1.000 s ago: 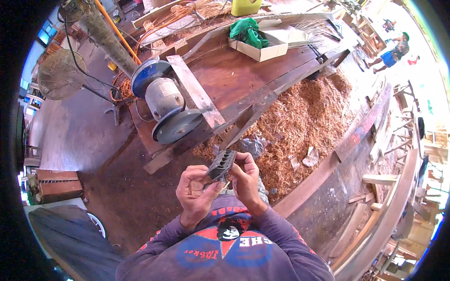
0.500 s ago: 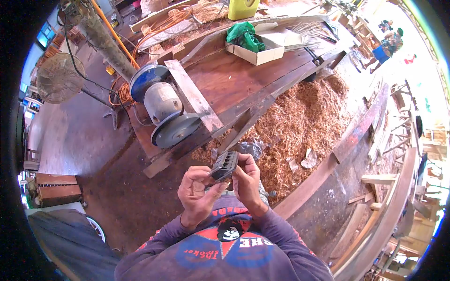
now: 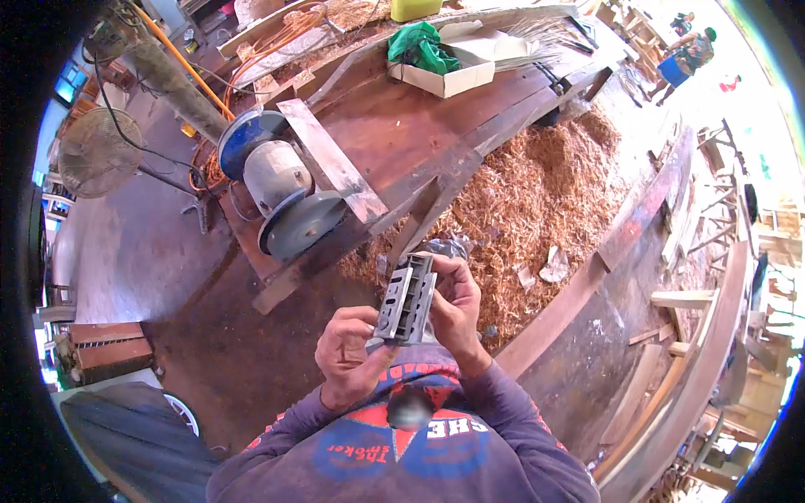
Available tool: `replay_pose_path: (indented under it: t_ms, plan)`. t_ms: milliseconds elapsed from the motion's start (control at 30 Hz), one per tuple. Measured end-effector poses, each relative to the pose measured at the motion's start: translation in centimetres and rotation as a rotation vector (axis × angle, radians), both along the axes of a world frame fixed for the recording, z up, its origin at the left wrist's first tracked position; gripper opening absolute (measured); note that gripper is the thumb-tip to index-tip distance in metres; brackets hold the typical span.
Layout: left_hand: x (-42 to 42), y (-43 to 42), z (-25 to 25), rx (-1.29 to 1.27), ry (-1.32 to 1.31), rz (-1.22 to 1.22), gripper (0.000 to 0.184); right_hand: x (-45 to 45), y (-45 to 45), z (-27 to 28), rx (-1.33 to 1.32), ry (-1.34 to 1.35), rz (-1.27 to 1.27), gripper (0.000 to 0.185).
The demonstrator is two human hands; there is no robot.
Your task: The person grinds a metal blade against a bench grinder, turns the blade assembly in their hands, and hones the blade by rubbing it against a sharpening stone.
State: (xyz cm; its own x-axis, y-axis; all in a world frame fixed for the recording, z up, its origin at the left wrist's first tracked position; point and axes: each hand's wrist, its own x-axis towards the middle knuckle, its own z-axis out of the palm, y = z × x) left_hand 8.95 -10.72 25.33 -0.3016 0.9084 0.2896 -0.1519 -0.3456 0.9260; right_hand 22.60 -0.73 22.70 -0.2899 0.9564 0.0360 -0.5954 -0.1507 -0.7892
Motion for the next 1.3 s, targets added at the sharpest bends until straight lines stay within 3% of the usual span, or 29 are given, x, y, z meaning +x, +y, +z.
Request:
replay_pose_path:
  t_ms: [167,467,733,933,1300]
  plan:
    - [0.3,0.1,0.1,0.062,0.198,0.062,0.042,0.9,-0.1,0.6,0.067,-0.105,-0.003,0.030]
    - [1.8,0.7,0.4,0.042,0.210,0.050,0.043,2.4,0.3,0.2,0.108,-0.072,-0.025,0.030]
    - [3.8,2.1,0.3,0.026,0.242,0.043,0.045,4.4,1.1,-0.4,0.000,0.064,0.015,0.027]
    - [5.4,3.4,0.8,0.025,0.296,0.046,0.044,6.2,2.0,-1.1,-0.133,-0.059,-0.034,0.035]
    - [8.0,4.4,0.6,-0.018,0.283,0.072,0.048,8.3,3.4,-1.3,-0.212,-0.039,0.009,0.036]
